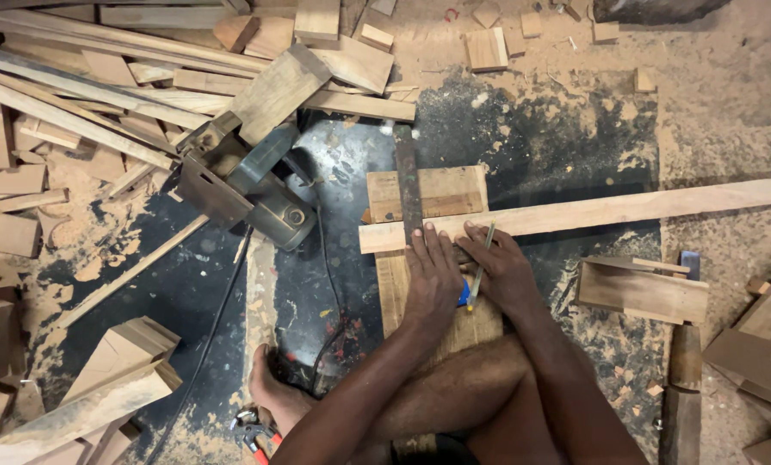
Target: The person measures and marks a wooden plank with a tape measure and pencil, then uses a handheld circular saw to cut the plank. The person repeats this process for a second plank, measuring, marking, and cutting it to size.
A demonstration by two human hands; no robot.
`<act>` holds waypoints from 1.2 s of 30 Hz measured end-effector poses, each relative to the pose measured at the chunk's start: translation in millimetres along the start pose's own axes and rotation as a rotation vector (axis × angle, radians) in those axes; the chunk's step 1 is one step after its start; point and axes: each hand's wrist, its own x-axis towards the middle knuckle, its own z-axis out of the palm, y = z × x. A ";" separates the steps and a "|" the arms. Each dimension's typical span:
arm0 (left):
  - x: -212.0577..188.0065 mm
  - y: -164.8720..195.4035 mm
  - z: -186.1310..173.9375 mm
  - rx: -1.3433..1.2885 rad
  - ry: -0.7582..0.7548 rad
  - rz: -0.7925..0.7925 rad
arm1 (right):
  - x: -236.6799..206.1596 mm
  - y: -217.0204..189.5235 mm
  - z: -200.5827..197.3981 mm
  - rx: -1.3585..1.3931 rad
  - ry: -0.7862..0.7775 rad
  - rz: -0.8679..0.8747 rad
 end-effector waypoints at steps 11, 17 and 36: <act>0.4 3.4 5.9 -0.053 0.014 -0.028 | 0.1 -0.7 0.6 0.029 0.005 0.000; 3.6 6.6 6.0 -0.164 0.009 -0.072 | -0.6 -2.0 -1.7 0.025 -0.011 0.016; 4.4 0.3 -9.7 -0.123 -0.015 -0.023 | 1.5 -4.7 -6.4 0.074 -0.020 0.047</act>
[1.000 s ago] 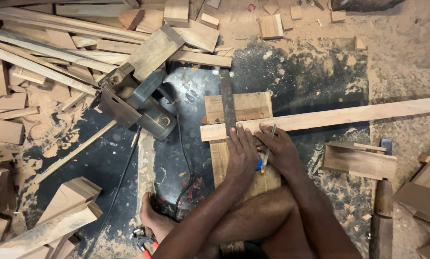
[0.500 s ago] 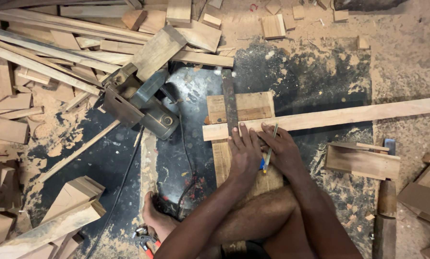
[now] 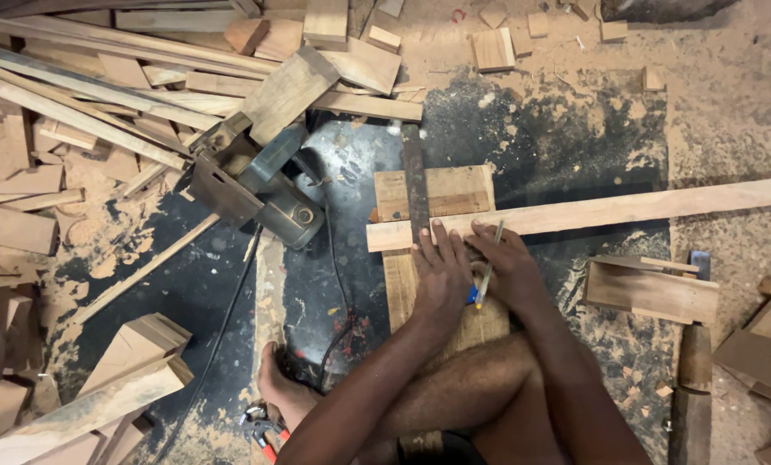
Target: The person measures and marks a wooden plank with a tape measure and pencil, then uses a handheld circular saw to cut the plank. The person repeats this process for a second plank, measuring, marking, and cutting it to size.
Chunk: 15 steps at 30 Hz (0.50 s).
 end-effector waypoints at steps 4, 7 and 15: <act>0.2 -2.7 -4.5 -0.003 -0.027 0.001 | 0.2 -4.8 -8.8 0.048 0.037 0.049; -0.6 -4.8 -5.4 0.015 -0.031 0.022 | -2.4 -11.8 -16.3 0.005 0.023 0.190; -1.2 -5.3 3.1 -0.038 0.019 0.006 | 27.6 -25.7 -24.5 0.706 0.041 0.301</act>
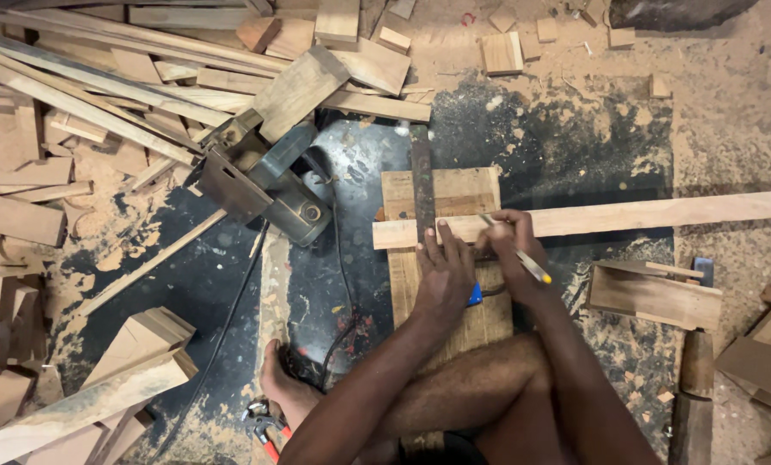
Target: The person measures and marks a wooden plank with a tape measure and pencil, then uses a handheld circular saw to cut the plank. The person repeats this process for a second plank, measuring, marking, and cutting it to size.
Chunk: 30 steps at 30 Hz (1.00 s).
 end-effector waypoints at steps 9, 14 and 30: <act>-1.9 1.8 19.4 0.039 0.014 0.067 | 73.1 -39.8 42.2 -0.534 -0.422 0.049; -2.9 3.9 28.7 -0.004 0.053 0.045 | 84.2 -48.5 57.2 -0.701 -0.472 -0.180; 1.5 -2.3 20.7 0.048 0.087 0.026 | 98.9 -56.5 65.9 -0.823 -0.433 -0.100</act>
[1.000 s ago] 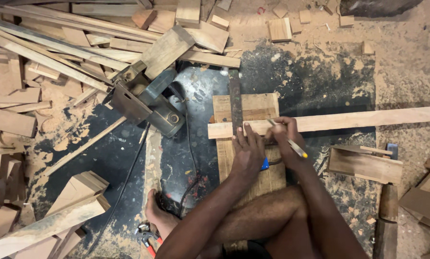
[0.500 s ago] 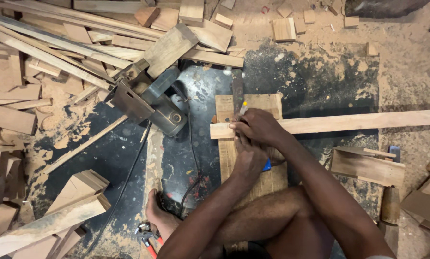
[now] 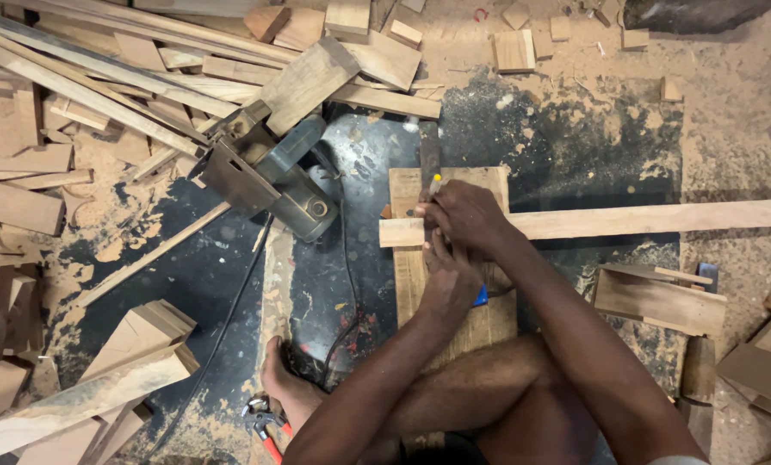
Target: The person measures and marks a wooden plank with a tape measure and pencil, then uses a handheld circular saw to cut the plank. The person repeats this process for a second plank, measuring, marking, and cutting it to size.
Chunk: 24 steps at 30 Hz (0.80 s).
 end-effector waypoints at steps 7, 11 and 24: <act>-1.6 0.6 -2.6 0.023 -0.015 0.001 | -5.4 4.7 0.6 0.096 0.010 -0.024; -2.1 1.8 -7.4 -0.030 0.064 -0.044 | -4.4 5.8 4.2 0.062 -0.022 -0.033; -9.5 5.4 15.7 -0.410 -0.196 0.012 | -2.5 9.4 13.7 0.010 -0.148 -0.021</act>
